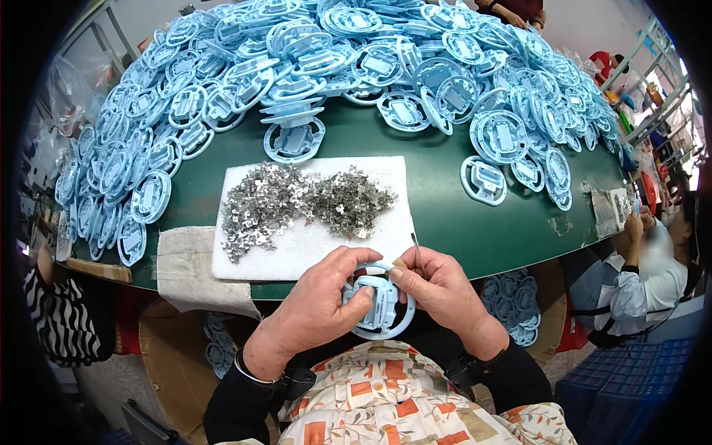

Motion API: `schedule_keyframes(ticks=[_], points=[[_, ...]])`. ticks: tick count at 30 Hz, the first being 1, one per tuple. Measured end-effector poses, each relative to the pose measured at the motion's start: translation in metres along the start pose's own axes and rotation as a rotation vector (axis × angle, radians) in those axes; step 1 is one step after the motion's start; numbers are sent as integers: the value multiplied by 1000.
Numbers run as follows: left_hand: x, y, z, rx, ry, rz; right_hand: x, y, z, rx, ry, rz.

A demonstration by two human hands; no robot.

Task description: The person sits at a green table in a workshop and assembles light blue plastic components. They pick up a plastic ring, insert a small metal piece into its center, and then place the finished unit into a cardboard box. The process is repeated continuously throughout the clip.

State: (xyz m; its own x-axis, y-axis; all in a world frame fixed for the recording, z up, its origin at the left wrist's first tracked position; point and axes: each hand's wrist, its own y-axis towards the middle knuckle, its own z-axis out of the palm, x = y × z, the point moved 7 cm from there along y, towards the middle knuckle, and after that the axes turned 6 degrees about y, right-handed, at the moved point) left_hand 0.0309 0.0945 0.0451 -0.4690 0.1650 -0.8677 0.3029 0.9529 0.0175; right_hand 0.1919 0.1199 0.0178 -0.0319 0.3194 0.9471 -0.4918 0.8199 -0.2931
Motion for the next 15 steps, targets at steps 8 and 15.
schedule_keyframes(ticks=[8,15], points=[[34,-11,26,145,-1417,-228,27,-5,16,-33,-4,-235],[38,-16,35,219,-1816,-244,36,8,27,-105,-199,-448]])
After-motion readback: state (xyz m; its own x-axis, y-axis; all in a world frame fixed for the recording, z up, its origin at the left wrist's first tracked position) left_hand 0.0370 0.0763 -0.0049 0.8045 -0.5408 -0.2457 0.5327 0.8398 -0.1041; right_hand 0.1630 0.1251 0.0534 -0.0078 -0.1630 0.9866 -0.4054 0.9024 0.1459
